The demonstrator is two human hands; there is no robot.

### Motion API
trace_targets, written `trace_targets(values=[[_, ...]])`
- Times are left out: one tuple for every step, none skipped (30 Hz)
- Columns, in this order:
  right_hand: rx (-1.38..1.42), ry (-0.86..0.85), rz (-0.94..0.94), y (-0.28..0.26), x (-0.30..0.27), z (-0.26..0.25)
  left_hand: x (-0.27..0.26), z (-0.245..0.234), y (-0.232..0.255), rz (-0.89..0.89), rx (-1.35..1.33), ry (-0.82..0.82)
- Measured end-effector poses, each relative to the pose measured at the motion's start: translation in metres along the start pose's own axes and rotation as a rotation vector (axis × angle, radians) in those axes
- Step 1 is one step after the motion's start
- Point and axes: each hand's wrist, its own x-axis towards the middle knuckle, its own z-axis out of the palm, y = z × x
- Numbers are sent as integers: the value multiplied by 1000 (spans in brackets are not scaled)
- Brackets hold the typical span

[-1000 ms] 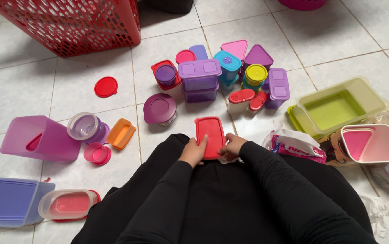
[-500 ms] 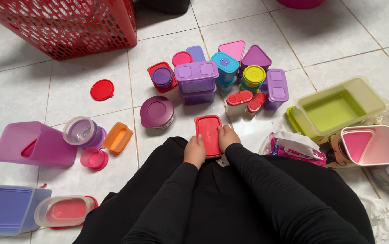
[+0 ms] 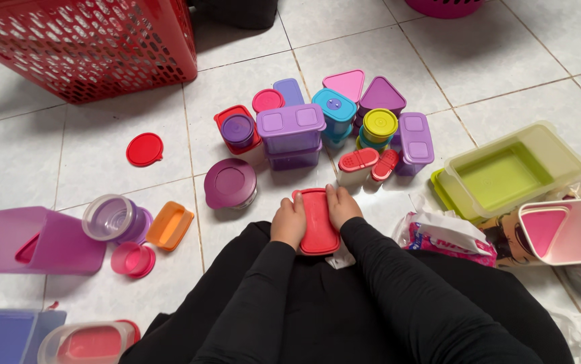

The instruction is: The person sits on the floor and wipes several plastic containers and lids with a tissue, then matches and secures lids onto the containers. They handle multiple containers of different colors and sizes, stacking some after closing them.

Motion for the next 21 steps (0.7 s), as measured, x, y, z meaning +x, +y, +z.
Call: trace_targets(values=[[8, -15, 16, -2, 3, 0, 3, 2, 0, 4, -20, -3], [15, -32, 35, -3, 3, 1, 3, 4, 0, 6, -41, -7], [21, -49, 54, -3, 4, 0, 5, 6, -1, 7, -62, -12], [61, -66, 59, -3, 3, 0, 6, 7, -3, 20, -78, -12], [101, -82, 64, -2, 3, 0, 8, 8, -5, 32, -94, -12], [143, -100, 69, -1, 3, 0, 9, 8, -7, 44, -109, -11], [174, -114, 92, -1, 2, 0, 10, 9, -8, 45, -131, -13], [206, -128, 112, -2, 3, 0, 12, 9, -9, 48, -152, -12], [238, -142, 132, -3, 3, 0, 13, 8, -9, 51, -173, -11], [230, -141, 119, -4, 4, 0, 15, 7, -9, 57, -185, -11], [221, -140, 105, -5, 4, -1, 17, 6, -8, 63, -196, -10], [212, -137, 92, -6, 5, -1, 18, 4, -7, 71, -208, -11], [202, -142, 100, -7, 6, -2, 19, 2, -6, 66, -223, -23], [193, -147, 109, -6, 4, -3, 19, 0, -6, 61, -238, -36], [183, -152, 117, -6, 3, -4, 17, -3, -6, 56, -253, -49], [148, -119, 46, -7, 3, -6, 17, -7, -5, 26, -282, -100], [113, -86, -26, -8, 3, -9, 16, -12, -4, -3, -311, -151], [77, -54, -97, -8, 3, -11, 14, -15, -3, -34, -340, -202], [70, -90, -77, -9, 2, -13, 12, -16, -1, -3, -317, -203], [64, -126, -58, -10, 2, -15, 10, -18, 1, 28, -292, -205], [59, -161, -38, -12, 2, -17, 8, -19, 3, 60, -267, -206]])
